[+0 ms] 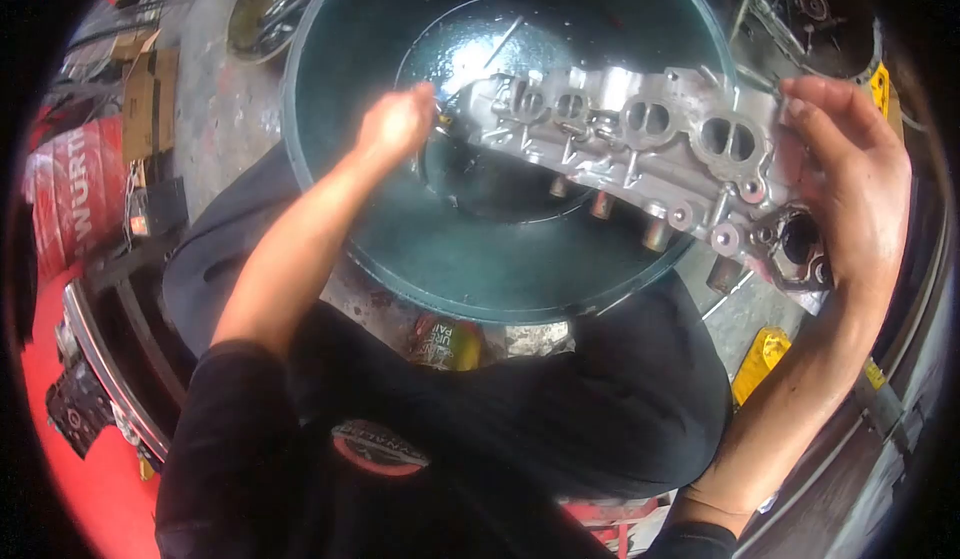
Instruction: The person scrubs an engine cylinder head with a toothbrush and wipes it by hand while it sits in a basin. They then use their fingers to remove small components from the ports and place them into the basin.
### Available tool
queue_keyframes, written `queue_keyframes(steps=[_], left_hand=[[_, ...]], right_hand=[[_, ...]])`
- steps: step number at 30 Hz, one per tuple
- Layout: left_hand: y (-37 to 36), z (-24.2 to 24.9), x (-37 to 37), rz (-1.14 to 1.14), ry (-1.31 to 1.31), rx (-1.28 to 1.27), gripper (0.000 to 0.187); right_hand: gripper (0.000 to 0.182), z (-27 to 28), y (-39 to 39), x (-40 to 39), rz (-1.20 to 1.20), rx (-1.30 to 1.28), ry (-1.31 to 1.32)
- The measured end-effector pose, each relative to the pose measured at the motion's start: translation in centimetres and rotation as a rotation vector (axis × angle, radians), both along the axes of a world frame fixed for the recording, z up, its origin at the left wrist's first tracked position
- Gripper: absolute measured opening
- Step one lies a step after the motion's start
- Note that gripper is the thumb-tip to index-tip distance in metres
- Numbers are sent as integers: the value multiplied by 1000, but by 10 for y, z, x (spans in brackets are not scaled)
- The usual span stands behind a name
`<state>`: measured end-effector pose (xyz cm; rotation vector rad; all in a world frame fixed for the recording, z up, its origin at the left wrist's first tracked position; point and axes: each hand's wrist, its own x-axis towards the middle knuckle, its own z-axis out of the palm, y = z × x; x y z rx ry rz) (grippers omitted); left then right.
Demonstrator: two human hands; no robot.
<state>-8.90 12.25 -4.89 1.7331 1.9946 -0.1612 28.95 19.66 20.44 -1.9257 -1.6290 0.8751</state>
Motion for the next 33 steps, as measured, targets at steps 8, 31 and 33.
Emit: queue_keyframes(steps=[8,31,33], left_hand=[[0,46,48,-38,-46,-48,32],[-108,16,121,569,-570,123,38],[-89,1,121,456,-561,272,37]], right_hand=[[22,-1,6,10,24,-7,-31],[22,2,13,19,-38,-70,38],[22,6,13,15,-4,-51,-6]])
